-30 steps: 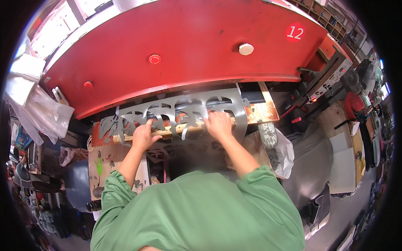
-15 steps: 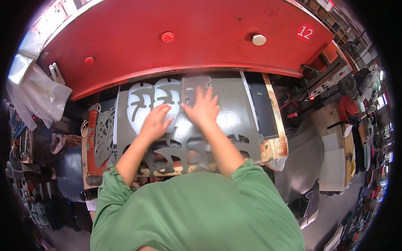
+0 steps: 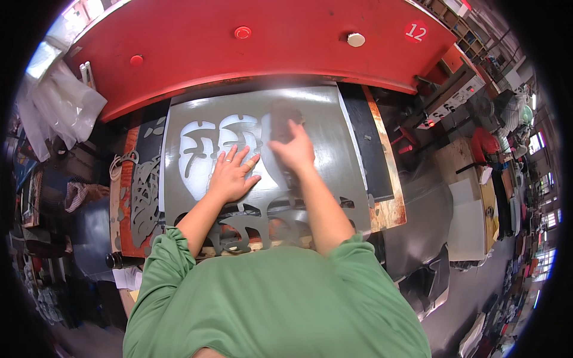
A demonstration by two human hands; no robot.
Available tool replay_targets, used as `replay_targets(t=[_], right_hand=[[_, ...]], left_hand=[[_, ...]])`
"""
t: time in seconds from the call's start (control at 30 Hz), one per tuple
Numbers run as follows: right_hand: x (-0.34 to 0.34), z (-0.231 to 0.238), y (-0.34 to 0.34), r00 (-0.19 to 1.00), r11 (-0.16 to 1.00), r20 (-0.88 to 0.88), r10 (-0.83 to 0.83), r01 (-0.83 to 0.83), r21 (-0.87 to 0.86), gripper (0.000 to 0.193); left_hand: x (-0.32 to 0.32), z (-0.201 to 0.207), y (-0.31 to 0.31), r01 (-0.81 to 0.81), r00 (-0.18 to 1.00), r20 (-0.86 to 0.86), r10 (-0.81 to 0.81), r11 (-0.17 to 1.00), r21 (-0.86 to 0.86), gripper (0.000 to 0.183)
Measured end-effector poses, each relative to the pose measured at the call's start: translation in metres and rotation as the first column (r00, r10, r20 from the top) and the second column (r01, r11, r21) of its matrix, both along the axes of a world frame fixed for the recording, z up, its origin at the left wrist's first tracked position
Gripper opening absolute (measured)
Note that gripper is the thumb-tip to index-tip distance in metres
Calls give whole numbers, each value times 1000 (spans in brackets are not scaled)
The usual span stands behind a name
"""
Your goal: The person writes on a yellow notepad, then uses a hydraulic cutting machine to cut multiple dark material pieces from a large sheet. They remove the cut pieces, place them on a table, and use a sanding block to smooth the edges of one piece.
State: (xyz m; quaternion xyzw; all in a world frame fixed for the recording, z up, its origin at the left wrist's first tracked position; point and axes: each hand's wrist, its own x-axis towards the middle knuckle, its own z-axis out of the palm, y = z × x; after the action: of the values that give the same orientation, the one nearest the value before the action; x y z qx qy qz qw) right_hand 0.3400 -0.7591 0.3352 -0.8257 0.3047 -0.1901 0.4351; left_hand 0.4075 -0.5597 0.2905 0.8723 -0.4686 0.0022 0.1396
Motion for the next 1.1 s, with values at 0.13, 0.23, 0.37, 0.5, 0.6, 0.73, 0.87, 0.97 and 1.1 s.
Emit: replay_targets(t=[0.13,0.23,0.37,0.5,0.6,0.73,0.87,0.97,1.1], right_hand=[[-21,2,-51,937,682,345,-50,-220,697,76],[-29,-1,-69,906,574,421,-48,-320,754,77],[-30,-5,-68,899,620,435,-43,-318,718,74],[-30,-2,-67,905,638,417,-80,-275,719,64],[-33,0,-70,903,595,411,-127,-262,760,65],[-35,-5,-73,903,583,424,-66,-310,751,77],[-31,-9,-75,897,564,439,-57,-334,756,79],[-28,-9,-74,900,624,425,-92,-281,729,74],[-28,-7,-74,932,631,354,-78,-229,741,79]], left_hand=[[0,8,0,-10,1000,-12,10,1000,-4,59],[0,24,-10,15,1000,13,-15,1000,8,56],[2,48,-64,25,995,-92,-34,996,-89,55],[-14,55,-130,-213,737,-674,-52,929,-304,57],[-17,49,-142,-229,435,-889,-142,938,-262,52],[-20,27,-140,-295,383,-894,-231,887,-355,34],[5,9,-121,-392,485,-854,-188,826,-405,24],[32,13,-99,-304,718,-695,21,908,-288,28],[95,56,-44,-390,906,-352,234,785,-482,27]])
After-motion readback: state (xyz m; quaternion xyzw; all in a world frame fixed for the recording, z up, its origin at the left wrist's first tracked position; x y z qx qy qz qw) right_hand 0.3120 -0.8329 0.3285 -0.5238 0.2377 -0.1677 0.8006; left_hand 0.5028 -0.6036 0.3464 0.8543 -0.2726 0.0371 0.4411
